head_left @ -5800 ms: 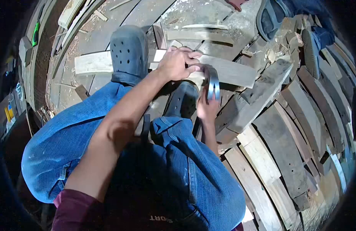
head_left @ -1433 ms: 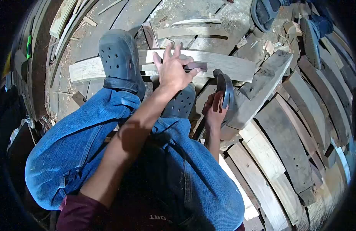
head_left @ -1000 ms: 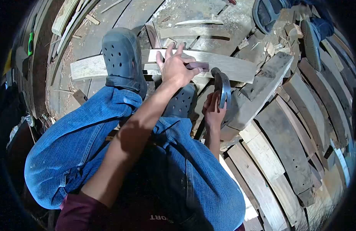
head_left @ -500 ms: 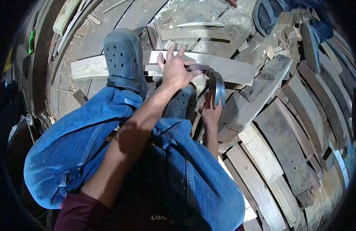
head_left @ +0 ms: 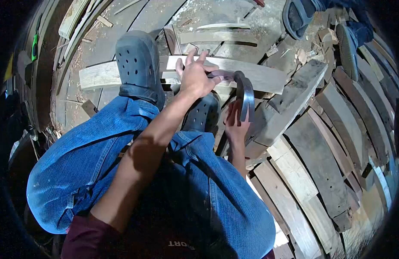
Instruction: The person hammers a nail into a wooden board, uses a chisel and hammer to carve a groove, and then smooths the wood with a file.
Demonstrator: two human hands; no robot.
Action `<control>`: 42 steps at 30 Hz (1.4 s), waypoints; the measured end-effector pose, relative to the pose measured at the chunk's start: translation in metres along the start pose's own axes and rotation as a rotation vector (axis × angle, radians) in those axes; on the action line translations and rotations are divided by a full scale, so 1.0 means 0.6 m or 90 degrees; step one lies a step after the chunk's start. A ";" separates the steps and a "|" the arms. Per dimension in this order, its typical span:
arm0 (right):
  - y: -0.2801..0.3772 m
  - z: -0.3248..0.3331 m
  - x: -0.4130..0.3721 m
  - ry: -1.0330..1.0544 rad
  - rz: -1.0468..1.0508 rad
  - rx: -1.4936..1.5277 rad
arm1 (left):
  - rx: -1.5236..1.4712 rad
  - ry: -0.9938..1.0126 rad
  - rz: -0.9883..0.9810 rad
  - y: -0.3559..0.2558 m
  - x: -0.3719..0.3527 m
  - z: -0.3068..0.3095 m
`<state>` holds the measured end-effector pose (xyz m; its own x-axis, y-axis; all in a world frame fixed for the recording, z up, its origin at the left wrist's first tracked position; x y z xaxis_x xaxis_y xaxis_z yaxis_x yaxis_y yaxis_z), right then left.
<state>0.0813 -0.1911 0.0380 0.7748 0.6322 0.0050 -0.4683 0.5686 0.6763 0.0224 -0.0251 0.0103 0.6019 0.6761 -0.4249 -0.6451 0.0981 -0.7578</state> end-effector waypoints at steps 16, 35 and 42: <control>0.006 -0.015 -0.013 0.048 -0.153 0.188 | 0.032 -0.003 -0.011 -0.005 -0.001 0.001; -0.014 -0.001 -0.029 -0.051 0.065 -0.094 | 0.018 0.076 -0.026 0.006 -0.002 0.012; 0.006 0.014 -0.006 0.014 0.003 -0.048 | 0.032 0.074 -0.023 0.000 0.000 0.011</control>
<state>0.0804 -0.1959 0.0464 0.7632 0.6461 -0.0093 -0.5031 0.6032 0.6189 0.0191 -0.0204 0.0134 0.6736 0.5825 -0.4549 -0.6435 0.1594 -0.7487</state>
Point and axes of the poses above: each hand's wrist, its own x-axis towards the middle knuckle, its own z-axis out of the back of the hand, y = z × x, the point moved 2 cm from there along x, towards the middle knuckle, and after that the axes turned 13 degrees about -x, right-handed, at the moved point
